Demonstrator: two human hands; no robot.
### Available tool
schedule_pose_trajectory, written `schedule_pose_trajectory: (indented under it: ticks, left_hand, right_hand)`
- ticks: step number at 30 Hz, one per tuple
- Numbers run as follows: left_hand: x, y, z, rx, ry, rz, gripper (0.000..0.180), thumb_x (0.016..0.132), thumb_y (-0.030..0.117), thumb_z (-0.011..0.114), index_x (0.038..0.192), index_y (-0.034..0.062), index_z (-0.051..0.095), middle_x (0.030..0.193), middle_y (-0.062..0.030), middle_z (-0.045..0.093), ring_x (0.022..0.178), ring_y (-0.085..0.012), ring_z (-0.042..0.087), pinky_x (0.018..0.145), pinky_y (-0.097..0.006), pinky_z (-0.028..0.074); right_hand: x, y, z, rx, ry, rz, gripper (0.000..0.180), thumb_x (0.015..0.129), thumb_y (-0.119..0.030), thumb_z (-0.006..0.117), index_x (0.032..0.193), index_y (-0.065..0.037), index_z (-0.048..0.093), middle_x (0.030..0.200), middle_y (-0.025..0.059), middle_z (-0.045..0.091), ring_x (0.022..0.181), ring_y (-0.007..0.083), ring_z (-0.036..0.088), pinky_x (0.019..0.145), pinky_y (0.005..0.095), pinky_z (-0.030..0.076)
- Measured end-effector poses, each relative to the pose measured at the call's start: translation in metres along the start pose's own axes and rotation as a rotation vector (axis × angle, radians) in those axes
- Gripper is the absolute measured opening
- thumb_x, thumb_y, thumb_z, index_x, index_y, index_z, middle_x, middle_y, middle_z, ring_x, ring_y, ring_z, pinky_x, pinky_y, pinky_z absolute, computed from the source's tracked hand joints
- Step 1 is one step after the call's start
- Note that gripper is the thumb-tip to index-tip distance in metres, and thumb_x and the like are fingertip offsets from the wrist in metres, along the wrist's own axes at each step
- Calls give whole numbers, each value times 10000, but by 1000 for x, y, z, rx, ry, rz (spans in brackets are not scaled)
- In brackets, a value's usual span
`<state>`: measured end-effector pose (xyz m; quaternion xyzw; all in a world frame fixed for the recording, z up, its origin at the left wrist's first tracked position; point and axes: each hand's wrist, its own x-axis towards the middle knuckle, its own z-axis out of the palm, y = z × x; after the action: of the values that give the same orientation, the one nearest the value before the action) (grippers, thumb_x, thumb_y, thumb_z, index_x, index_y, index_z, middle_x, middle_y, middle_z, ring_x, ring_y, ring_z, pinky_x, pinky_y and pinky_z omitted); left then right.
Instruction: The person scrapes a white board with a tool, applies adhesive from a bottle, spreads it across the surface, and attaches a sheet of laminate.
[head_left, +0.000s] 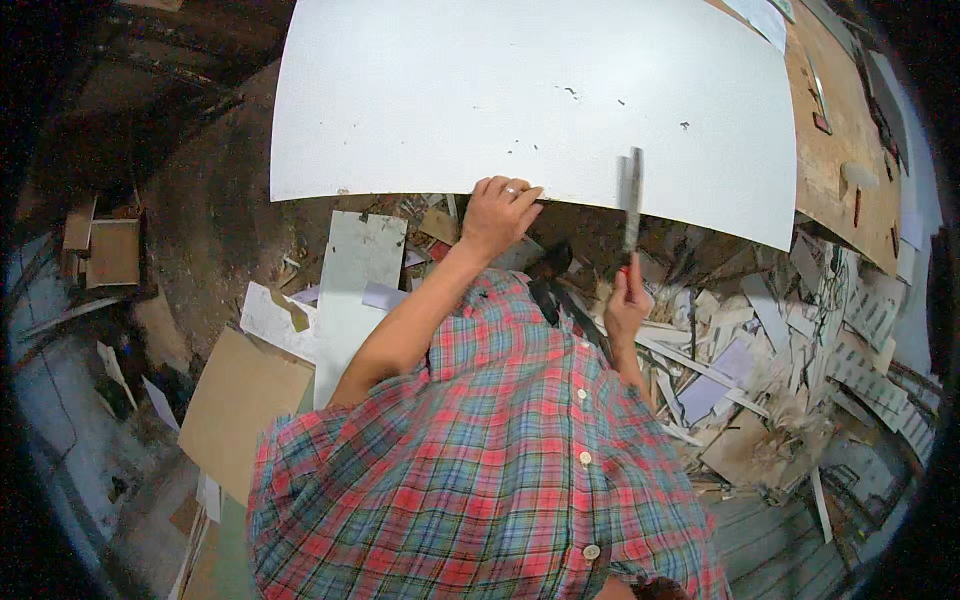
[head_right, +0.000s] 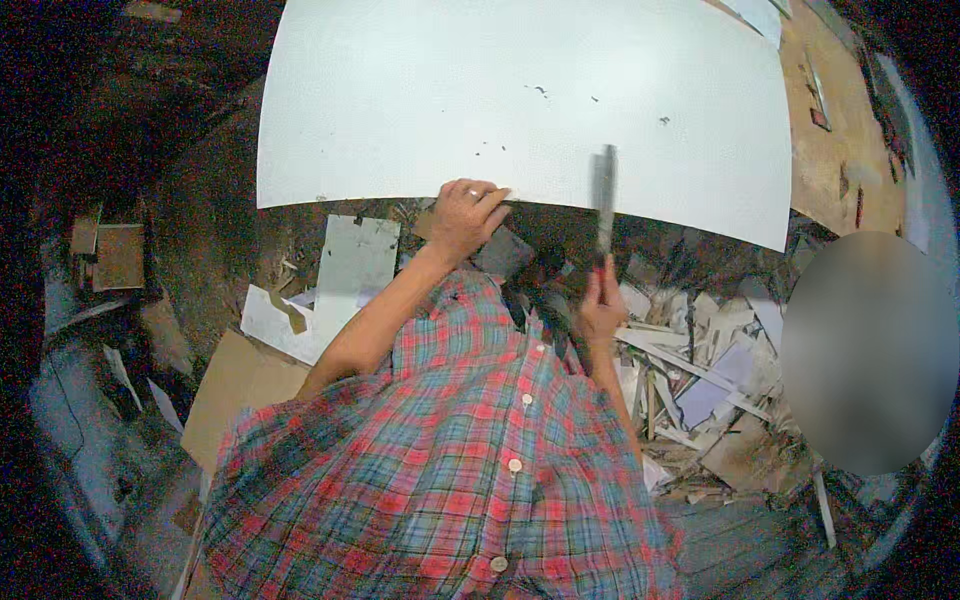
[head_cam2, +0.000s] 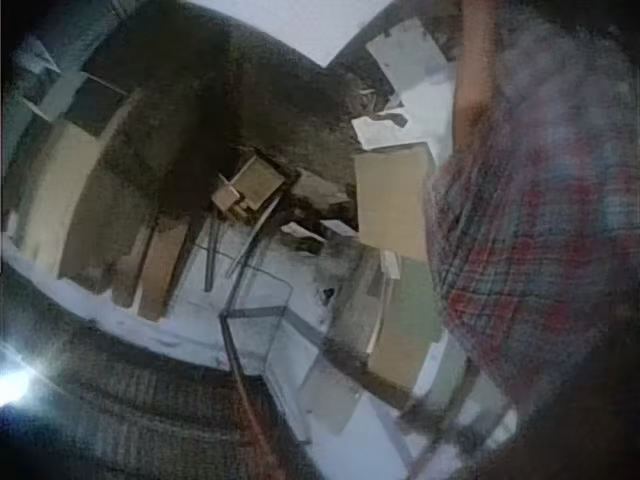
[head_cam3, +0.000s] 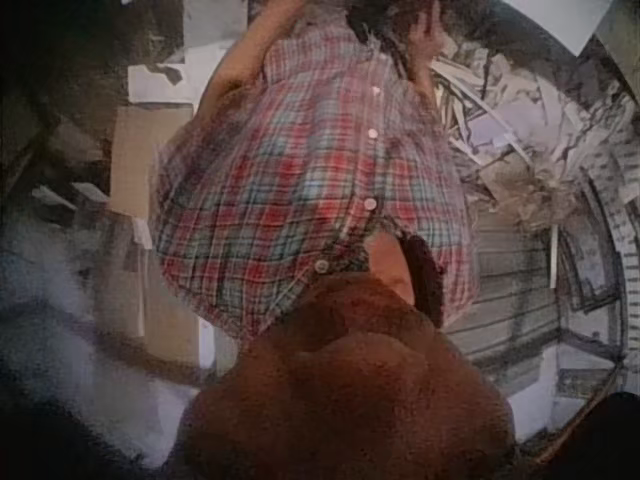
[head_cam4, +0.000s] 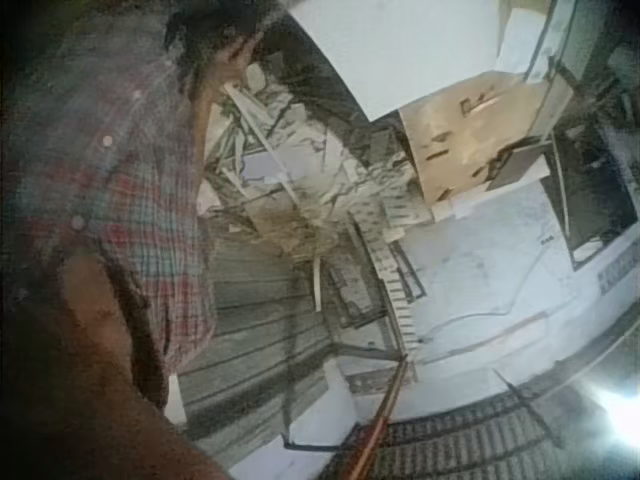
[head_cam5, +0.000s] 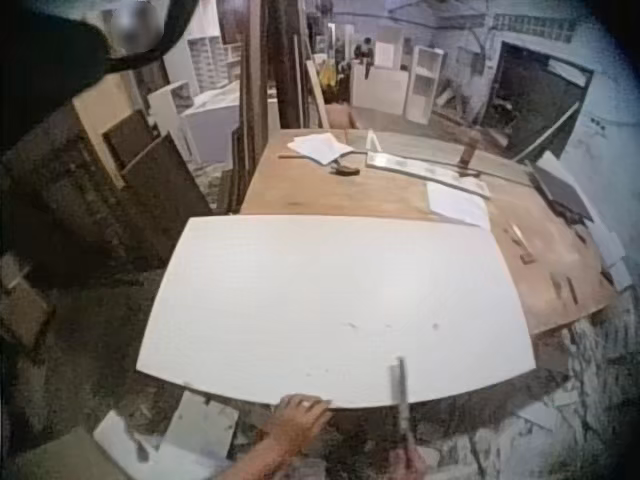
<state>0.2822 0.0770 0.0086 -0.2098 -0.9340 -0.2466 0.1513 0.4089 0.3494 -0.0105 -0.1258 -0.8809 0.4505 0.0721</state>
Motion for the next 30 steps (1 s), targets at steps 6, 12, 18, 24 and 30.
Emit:
schedule_pose_trajectory:
  ticks: [6, 12, 18, 24, 30]
  left_hand:
    - [14, 17, 19, 78, -5, 72, 157, 812, 225, 725, 914, 123, 663, 902, -14, 618, 883, -206, 568, 799, -380, 422]
    - [19, 32, 21, 173, -149, -43, 120, 827, 174, 687, 891, 99, 618, 901, -70, 613, 869, -240, 579, 771, -392, 432]
    - [-9, 17, 10, 290, -264, -116, 137, 884, 206, 625, 903, 71, 615, 927, -127, 619, 904, -303, 590, 787, -447, 442]
    - [-37, 22, -33, 169, -268, -347, 163, 935, 222, 564, 939, 67, 614, 949, -124, 629, 909, -335, 587, 799, -467, 431]
    - [-54, -16, -61, 162, -92, -398, 113, 918, 182, 609, 929, 70, 612, 951, -121, 628, 918, -332, 588, 798, -466, 426]
  right_hand:
    - [-34, 56, -80, 51, 108, 217, 433, 994, -68, 575, 1421, -25, 525, 1128, 103, 695, 949, 122, 626, 816, 251, 494]
    - [-50, 73, -88, 106, 145, 276, 428, 986, -43, 561, 1410, 2, 524, 1171, 134, 691, 988, 156, 647, 886, 280, 507]
    - [-21, 46, -72, 17, 41, -13, 449, 992, -94, 571, 1439, -82, 523, 808, 62, 638, 667, 101, 486, 612, 279, 428]
    - [-14, 38, -45, -53, -163, -251, 536, 873, -31, 642, 1382, -189, 591, 837, 84, 632, 674, 250, 613, 628, 341, 508]
    - [-18, 7, 5, -255, -284, -334, 739, 767, -70, 681, 1443, -308, 502, 905, 68, 622, 674, 301, 657, 570, 423, 550]
